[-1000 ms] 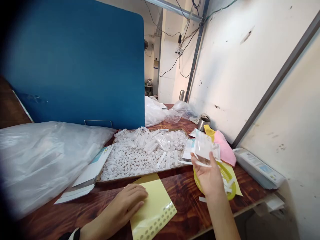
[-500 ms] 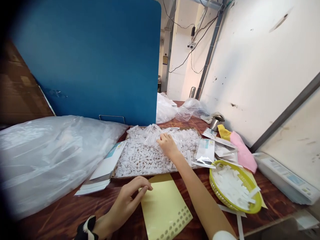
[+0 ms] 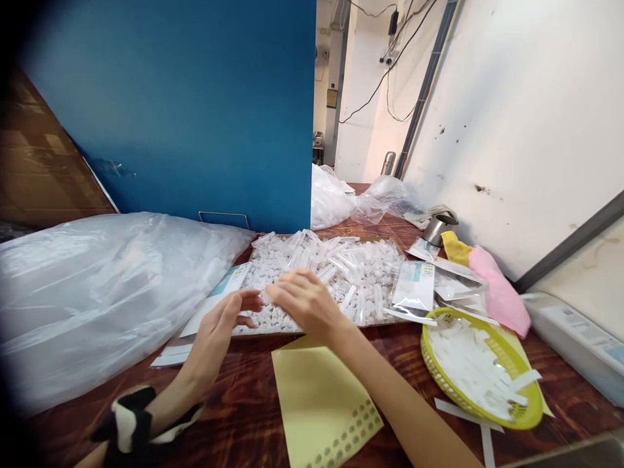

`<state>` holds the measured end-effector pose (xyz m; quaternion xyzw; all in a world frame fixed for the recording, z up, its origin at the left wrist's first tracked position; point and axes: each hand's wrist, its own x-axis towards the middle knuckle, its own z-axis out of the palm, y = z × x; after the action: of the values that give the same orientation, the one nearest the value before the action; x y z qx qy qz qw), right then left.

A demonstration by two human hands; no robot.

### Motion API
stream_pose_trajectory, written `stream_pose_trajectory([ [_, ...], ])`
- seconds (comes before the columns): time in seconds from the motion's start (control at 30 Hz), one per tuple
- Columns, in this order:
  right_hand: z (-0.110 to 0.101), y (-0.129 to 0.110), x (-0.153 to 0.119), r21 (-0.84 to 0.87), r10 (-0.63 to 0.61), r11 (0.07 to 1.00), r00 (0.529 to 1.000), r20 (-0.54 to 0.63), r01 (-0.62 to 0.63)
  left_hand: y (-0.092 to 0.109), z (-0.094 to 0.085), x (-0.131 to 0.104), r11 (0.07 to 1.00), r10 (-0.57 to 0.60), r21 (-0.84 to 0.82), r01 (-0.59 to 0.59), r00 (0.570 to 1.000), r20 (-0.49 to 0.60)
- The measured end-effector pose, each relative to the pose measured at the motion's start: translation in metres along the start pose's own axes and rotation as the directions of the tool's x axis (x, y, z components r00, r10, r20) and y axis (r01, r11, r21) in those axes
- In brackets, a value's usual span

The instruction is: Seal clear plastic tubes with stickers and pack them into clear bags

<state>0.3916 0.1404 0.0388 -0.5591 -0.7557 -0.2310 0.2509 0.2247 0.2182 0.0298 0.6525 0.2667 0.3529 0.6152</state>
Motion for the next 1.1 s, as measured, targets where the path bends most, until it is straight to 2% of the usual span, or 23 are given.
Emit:
stream_pose_trajectory([
  [0.03,0.0,-0.013,-0.002,0.03,-0.056,0.998,0.996,-0.074,0.059,0.004,-0.001,0.001,0.986,-0.132,-0.09,0.144,0.983,0.126],
  [0.1,0.002,-0.033,-0.007,0.014,-0.15,0.988,0.977,-0.153,0.154,0.009,-0.001,0.0,0.882,-0.325,-0.204,0.424,0.863,0.388],
  [0.13,0.003,-0.039,-0.009,-0.004,-0.178,0.984,0.969,-0.169,0.18,0.009,-0.001,-0.001,0.828,-0.364,-0.239,0.507,0.811,0.458],
  [0.17,0.004,-0.041,-0.011,-0.014,-0.178,0.984,0.967,-0.18,0.179,0.008,-0.001,-0.001,0.797,-0.372,-0.279,0.535,0.8,0.472],
  [0.2,0.004,-0.04,-0.013,-0.009,-0.142,0.99,0.969,-0.2,0.143,0.006,-0.001,-0.001,0.796,-0.359,-0.32,0.514,0.826,0.435],
  [0.23,0.004,-0.035,-0.015,0.014,-0.069,0.997,0.972,-0.226,0.074,0.003,-0.002,-0.001,0.82,-0.331,-0.345,0.457,0.87,0.365],
  [0.3,-0.001,-0.019,-0.018,0.115,0.18,0.98,0.963,-0.201,-0.159,-0.005,-0.005,0.003,0.904,-0.25,-0.303,0.303,0.947,0.203],
  [0.37,-0.008,0.003,-0.022,0.2,0.439,0.88,0.898,0.001,-0.431,-0.012,-0.009,0.007,0.981,-0.139,-0.122,0.148,0.987,0.078],
  [0.4,-0.01,0.013,-0.025,0.204,0.522,0.818,0.843,0.131,-0.538,-0.015,-0.01,0.008,0.997,-0.083,-0.006,0.083,0.995,0.048],
  [0.47,-0.011,0.028,-0.032,0.17,0.594,0.747,0.76,0.265,-0.643,-0.021,-0.011,0.008,0.978,0.01,0.207,-0.019,0.999,0.041],
  [0.57,-0.005,0.034,-0.041,0.108,0.642,0.713,0.708,0.294,-0.692,-0.025,-0.01,0.004,0.916,0.088,0.383,-0.12,0.991,0.101],
  [0.7,0.002,0.026,-0.044,0.035,0.671,0.699,0.672,0.314,-0.715,-0.026,-0.007,-0.002,0.875,0.161,0.429,-0.223,0.971,0.176],
  [0.87,0.001,0.021,-0.044,-0.041,0.673,0.714,0.668,0.316,-0.699,-0.028,-0.007,-0.007,0.828,0.243,0.454,-0.329,0.94,0.237],
  [1.0,0.002,0.022,-0.046,-0.019,0.631,0.748,0.702,0.329,-0.663,-0.028,-0.007,-0.008,0.781,0.286,0.497,-0.379,0.924,0.256],
  [1.1,-0.001,0.022,-0.046,0.022,0.626,0.751,0.722,0.293,-0.66,-0.029,-0.008,-0.008,0.756,0.307,0.515,-0.405,0.913,0.267],
])
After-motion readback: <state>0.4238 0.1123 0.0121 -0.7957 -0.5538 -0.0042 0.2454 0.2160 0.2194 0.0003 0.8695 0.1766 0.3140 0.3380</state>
